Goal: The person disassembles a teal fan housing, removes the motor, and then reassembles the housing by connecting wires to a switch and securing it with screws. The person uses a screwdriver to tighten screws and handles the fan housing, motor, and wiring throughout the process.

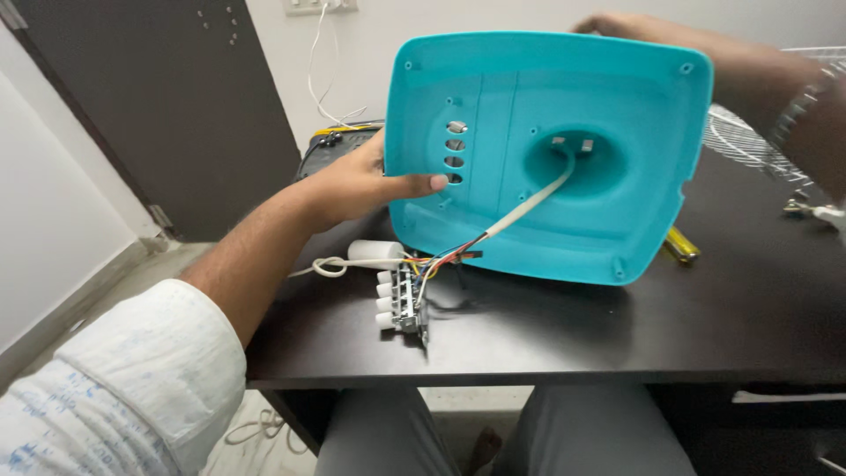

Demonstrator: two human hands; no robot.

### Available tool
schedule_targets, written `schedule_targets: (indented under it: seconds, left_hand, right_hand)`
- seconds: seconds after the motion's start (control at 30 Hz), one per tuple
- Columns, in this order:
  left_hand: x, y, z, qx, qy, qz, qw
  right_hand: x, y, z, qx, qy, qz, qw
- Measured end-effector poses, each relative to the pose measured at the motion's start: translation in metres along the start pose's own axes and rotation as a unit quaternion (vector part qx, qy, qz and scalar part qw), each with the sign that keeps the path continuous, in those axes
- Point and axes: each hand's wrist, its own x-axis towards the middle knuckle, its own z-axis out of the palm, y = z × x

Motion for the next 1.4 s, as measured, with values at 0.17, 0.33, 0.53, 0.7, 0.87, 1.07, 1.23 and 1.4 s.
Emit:
schedule_targets:
  seconds: [0.17, 0.33, 0.53, 0.7, 0.87, 1.07, 1.23, 1.4]
  left_hand:
    - [0.011, -0.008, 0.011, -0.042, 0.007, 0.018, 0.999]
    - [0.017, -0.012, 0.017, -0.107, 0.021, 0.014, 0.994]
    - [0.022, -0.012, 0.028, -0.061, 0.075, 0.006, 0.995]
    - [0.024, -0.008, 0.04, -0.119, 0.092, 0.054, 0.987]
    - [0.027, 0.004, 0.05, -0.092, 0.146, 0.005, 0.985]
    - [0.029, 0.004, 0.047, -0.108, 0.152, 0.011, 0.982]
    - [0.035, -0.001, 0.041, -0.082, 0.155, 0.028, 0.984]
    - [0.042, -0.005, 0.041, -0.07, 0.155, 0.015, 0.985]
  right_hand:
    - [-0.102, -0.033, 0.018, 0.051, -0.003, 0.164, 0.985]
    - [-0.164, -0.072, 0.024, 0.247, 0.083, 0.219, 0.94]
    - [-0.178, -0.115, 0.024, 0.02, 0.014, 0.16, 0.987]
    - [-0.172, -0.13, 0.026, 0.024, 0.039, 0.212, 0.976]
    - [-0.157, -0.127, 0.024, -0.001, 0.049, 0.169, 0.984]
    - [-0.143, -0.119, 0.025, 0.026, 0.035, 0.202, 0.978]
    - [-0.134, -0.108, 0.031, -0.04, 0.047, 0.184, 0.981]
    - [-0.127, -0.094, 0.034, -0.061, 0.064, 0.152, 0.984]
